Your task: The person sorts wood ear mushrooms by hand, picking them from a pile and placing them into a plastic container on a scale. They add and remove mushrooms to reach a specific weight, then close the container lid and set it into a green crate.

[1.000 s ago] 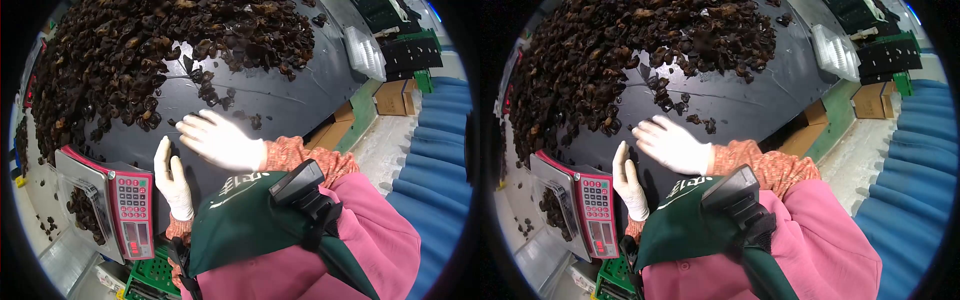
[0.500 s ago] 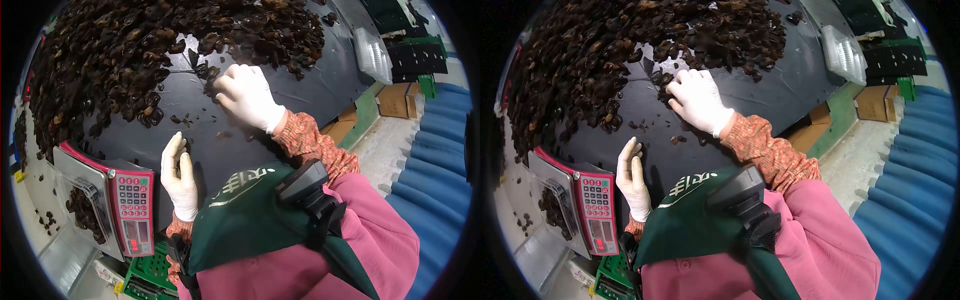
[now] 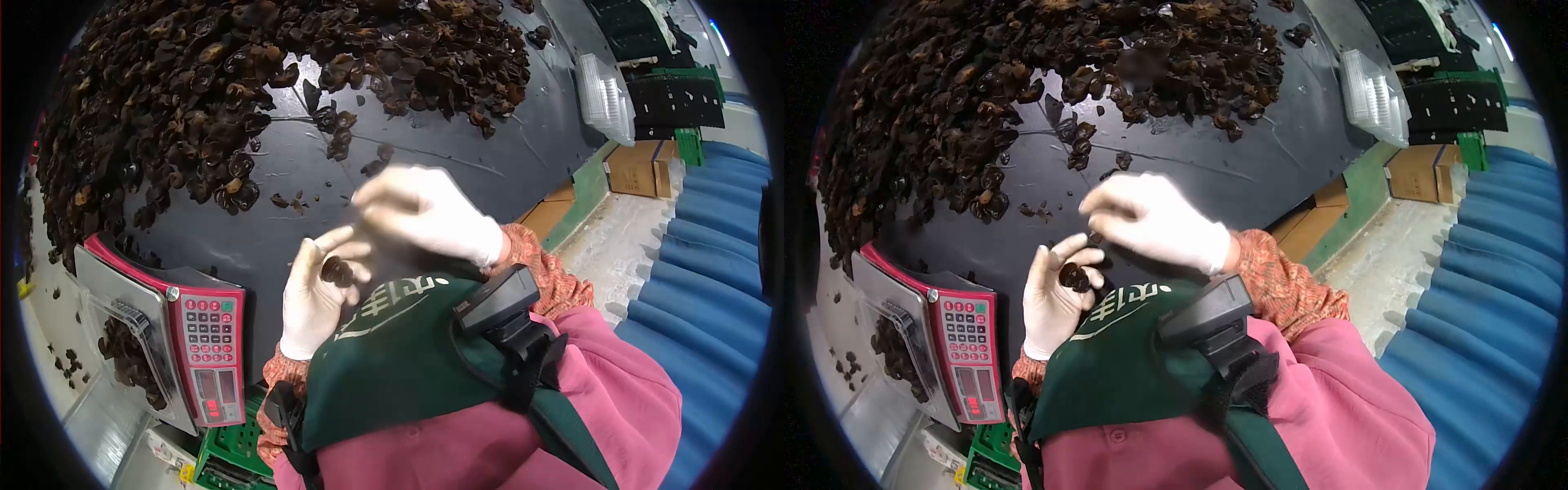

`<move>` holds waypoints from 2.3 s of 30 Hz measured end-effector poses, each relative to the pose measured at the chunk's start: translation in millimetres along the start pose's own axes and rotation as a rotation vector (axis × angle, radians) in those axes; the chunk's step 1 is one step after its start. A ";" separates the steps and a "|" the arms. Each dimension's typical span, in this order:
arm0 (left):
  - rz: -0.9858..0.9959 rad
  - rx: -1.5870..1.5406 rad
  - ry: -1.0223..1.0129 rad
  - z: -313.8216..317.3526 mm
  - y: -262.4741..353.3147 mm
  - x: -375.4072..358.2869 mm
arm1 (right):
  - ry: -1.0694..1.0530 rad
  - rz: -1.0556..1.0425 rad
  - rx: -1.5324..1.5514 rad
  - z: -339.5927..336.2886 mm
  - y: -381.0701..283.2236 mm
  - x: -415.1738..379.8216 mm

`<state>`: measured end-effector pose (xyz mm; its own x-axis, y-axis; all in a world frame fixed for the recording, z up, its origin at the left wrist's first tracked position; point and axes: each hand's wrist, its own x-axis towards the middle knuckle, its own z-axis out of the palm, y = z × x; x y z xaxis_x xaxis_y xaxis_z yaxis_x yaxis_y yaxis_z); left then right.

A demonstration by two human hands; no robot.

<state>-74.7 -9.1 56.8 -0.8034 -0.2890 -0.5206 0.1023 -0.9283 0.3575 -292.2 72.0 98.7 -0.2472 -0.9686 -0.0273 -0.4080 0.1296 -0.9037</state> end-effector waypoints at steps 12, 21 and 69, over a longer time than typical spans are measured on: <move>0.089 0.162 0.079 -1.7 -6.1 -10.0 | 0.226 -0.303 -0.872 16.3 56.3 97.6; -0.011 0.033 0.075 1.3 0.0 0.3 | 0.108 -0.219 -0.096 1.7 15.7 27.2; -0.128 0.102 0.055 18.8 -8.7 6.9 | 0.286 0.415 0.409 -72.0 26.0 -19.0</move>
<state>-92.1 1.4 64.6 -0.7727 -0.1849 -0.6073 -0.0611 -0.9305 0.3612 -361.5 109.1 106.4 -0.5600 -0.7530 -0.3455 0.1256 0.3350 -0.9338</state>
